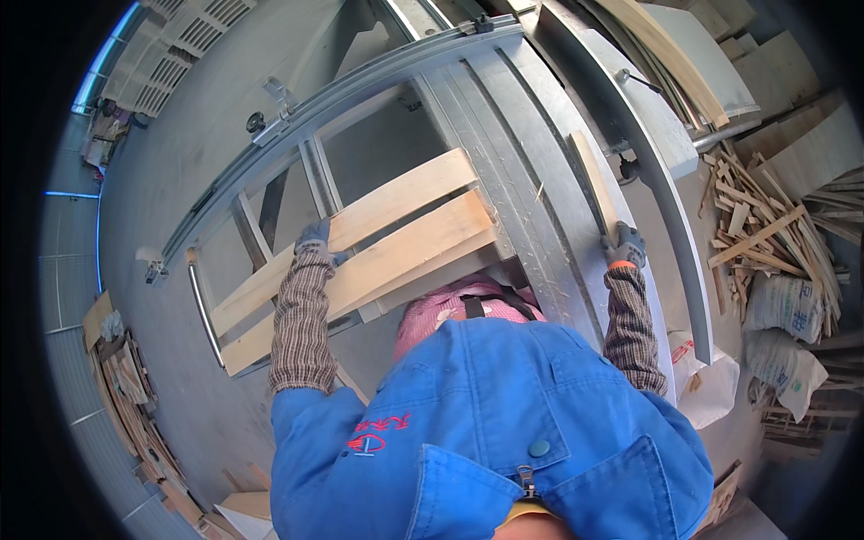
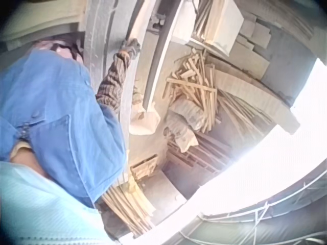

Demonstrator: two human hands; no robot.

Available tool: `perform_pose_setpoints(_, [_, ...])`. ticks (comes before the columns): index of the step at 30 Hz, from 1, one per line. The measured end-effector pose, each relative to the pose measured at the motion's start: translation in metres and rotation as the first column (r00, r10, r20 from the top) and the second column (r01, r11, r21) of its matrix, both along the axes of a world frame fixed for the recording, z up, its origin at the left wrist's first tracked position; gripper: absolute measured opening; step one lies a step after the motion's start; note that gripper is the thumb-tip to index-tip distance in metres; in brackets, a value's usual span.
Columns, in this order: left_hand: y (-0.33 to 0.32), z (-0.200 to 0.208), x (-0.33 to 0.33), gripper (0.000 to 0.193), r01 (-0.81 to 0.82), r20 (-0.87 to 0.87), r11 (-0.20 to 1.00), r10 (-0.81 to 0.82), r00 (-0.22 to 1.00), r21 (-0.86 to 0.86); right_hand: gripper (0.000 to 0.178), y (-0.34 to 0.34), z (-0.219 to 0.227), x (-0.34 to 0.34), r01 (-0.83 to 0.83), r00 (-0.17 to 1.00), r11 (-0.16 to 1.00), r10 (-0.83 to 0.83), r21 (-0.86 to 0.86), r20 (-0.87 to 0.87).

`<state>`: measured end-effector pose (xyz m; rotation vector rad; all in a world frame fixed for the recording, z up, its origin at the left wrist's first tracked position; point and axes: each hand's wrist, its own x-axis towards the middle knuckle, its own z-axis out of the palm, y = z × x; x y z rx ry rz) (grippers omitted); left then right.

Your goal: The person uses a table saw to cut multiple small wooden pieces, guiding each piece through the blade with a push stick. After cutting, the person collects the pieces and places them into a white bag.

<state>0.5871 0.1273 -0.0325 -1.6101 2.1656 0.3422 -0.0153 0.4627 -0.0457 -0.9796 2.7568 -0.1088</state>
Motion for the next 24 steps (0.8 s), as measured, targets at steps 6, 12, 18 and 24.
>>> perform_pose_setpoints(6, [-0.027, -0.002, -0.019, 0.125, 0.002, 0.15, 0.991, -0.022, 0.988, 0.134, 0.061, -0.012, 0.02, -0.001, 0.052, 0.999, 0.992, -0.05, 0.116, -0.019])
perform_pose_setpoints(12, [-0.062, 0.002, -0.001, 0.124, 0.026, 0.068, 0.979, -0.04, 0.997, 0.201, 0.049, -0.01, -0.006, -0.024, 0.07, 0.982, 0.992, -0.05, -0.106, 0.181])
perform_pose_setpoints(18, [-0.087, 0.08, -0.047, 0.116, 0.157, -0.174, 0.966, -0.122, 0.977, 0.205, 0.031, 0.006, -0.05, -0.048, 0.665, 0.27, 0.728, -0.023, -0.169, 0.963])
perform_pose_setpoints(24, [-0.11, 0.079, -0.063, 0.112, 0.177, -0.16, 0.97, -0.15, 0.976, 0.167, 0.036, -0.005, -0.033, -0.025, 0.851, -0.07, 0.524, 0.194, -0.043, 0.979])
